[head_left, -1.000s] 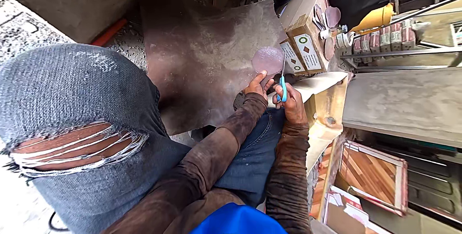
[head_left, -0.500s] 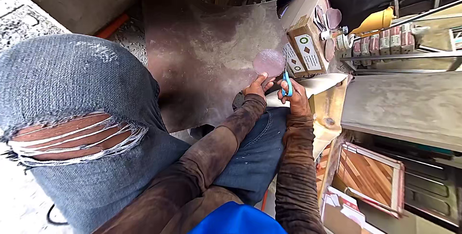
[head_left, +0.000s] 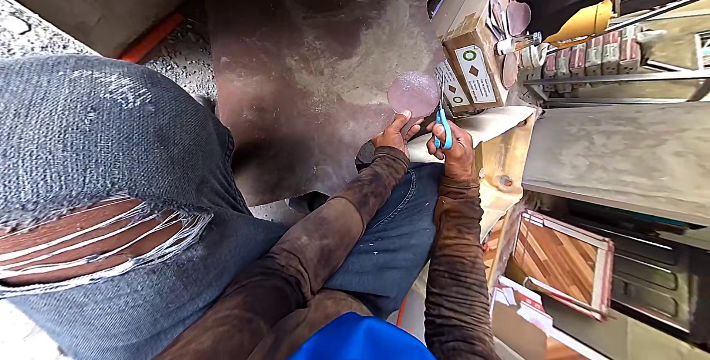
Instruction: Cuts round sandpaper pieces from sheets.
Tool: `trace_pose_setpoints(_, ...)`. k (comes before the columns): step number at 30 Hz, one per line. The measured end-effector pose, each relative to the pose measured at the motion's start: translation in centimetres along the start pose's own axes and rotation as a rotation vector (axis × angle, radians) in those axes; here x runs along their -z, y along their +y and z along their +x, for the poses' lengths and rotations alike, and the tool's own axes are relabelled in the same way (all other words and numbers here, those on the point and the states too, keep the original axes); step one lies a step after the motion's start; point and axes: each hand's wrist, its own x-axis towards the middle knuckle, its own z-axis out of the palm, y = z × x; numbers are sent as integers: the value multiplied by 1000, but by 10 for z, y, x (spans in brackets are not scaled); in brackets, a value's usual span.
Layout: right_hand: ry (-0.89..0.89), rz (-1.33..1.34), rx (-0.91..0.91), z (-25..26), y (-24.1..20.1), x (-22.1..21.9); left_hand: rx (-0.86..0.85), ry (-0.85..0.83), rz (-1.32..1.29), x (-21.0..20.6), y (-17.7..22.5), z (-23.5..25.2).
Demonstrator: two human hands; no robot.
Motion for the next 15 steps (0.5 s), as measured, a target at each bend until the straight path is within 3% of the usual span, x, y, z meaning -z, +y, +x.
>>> trace_pose_setpoints(15,-77,92,-16,2,3,4,14,-28,-14,5,0,-2)
